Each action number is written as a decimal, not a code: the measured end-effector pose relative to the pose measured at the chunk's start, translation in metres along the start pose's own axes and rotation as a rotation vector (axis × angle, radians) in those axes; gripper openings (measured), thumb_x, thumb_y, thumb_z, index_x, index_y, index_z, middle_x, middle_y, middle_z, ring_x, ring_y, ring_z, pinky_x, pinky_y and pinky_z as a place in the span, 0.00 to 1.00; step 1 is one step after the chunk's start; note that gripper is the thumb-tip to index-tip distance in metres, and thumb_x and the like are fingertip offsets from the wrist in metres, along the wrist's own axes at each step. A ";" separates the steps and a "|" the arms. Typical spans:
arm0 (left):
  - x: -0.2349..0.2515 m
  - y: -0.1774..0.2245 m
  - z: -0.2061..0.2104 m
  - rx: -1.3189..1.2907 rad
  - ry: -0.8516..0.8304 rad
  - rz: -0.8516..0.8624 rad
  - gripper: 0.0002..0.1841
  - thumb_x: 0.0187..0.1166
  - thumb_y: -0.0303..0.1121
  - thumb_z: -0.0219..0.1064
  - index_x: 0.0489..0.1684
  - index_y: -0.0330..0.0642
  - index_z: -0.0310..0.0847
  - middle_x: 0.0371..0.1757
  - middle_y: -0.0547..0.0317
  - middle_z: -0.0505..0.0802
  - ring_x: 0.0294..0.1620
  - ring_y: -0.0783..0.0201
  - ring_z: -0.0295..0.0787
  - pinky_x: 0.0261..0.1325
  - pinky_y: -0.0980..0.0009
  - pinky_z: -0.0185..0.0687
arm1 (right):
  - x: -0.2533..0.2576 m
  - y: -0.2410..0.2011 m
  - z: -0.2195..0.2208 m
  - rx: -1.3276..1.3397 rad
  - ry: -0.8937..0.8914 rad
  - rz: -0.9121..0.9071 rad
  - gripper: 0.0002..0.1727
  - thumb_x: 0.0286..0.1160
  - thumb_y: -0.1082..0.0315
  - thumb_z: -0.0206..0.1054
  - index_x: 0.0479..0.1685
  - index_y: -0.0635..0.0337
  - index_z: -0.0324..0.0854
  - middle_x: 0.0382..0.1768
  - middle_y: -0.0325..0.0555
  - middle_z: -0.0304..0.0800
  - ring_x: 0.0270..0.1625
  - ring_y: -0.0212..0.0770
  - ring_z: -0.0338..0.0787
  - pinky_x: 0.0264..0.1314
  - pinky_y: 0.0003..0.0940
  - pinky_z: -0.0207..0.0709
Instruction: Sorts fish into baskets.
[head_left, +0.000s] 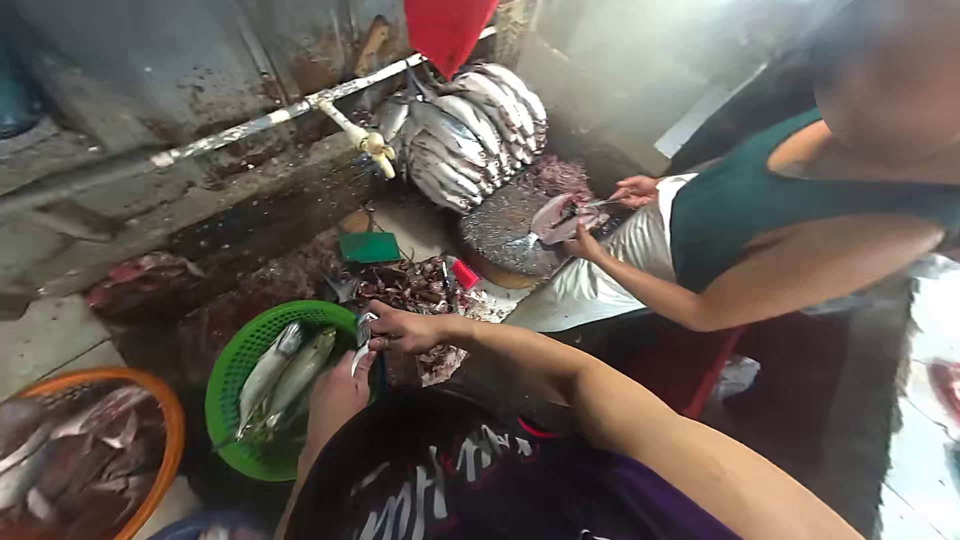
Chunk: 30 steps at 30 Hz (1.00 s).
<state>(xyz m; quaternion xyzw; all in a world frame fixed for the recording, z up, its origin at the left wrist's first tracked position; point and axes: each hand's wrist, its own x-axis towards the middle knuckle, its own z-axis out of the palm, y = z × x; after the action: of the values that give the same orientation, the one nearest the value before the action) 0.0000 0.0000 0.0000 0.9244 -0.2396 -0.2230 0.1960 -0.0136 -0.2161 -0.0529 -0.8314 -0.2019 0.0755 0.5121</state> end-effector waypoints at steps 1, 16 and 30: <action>0.002 -0.002 0.001 0.013 0.006 0.006 0.29 0.91 0.57 0.51 0.57 0.38 0.85 0.42 0.36 0.93 0.51 0.36 0.93 0.56 0.36 0.83 | 0.001 0.002 0.000 0.019 -0.008 0.009 0.19 0.88 0.59 0.58 0.55 0.68 0.87 0.71 0.63 0.76 0.71 0.49 0.81 0.76 0.43 0.75; 0.019 -0.039 -0.010 0.184 0.083 0.143 0.29 0.90 0.58 0.52 0.65 0.41 0.84 0.51 0.38 0.94 0.53 0.36 0.93 0.55 0.35 0.85 | -0.012 0.000 -0.031 0.226 -0.209 0.246 0.21 0.89 0.63 0.53 0.64 0.66 0.84 0.67 0.53 0.80 0.68 0.39 0.80 0.74 0.39 0.72; -0.011 -0.060 -0.058 0.064 0.072 -0.005 0.20 0.91 0.44 0.59 0.64 0.35 0.83 0.55 0.31 0.91 0.56 0.30 0.89 0.60 0.31 0.80 | -0.037 0.015 -0.048 0.254 -0.174 0.412 0.22 0.85 0.71 0.49 0.68 0.65 0.83 0.70 0.52 0.84 0.72 0.40 0.82 0.78 0.40 0.74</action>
<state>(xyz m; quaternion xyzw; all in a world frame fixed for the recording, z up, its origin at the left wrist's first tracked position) 0.0418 0.0690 0.0234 0.9383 -0.2369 -0.1821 0.1743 -0.0278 -0.2765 -0.0472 -0.7743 -0.0605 0.2741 0.5671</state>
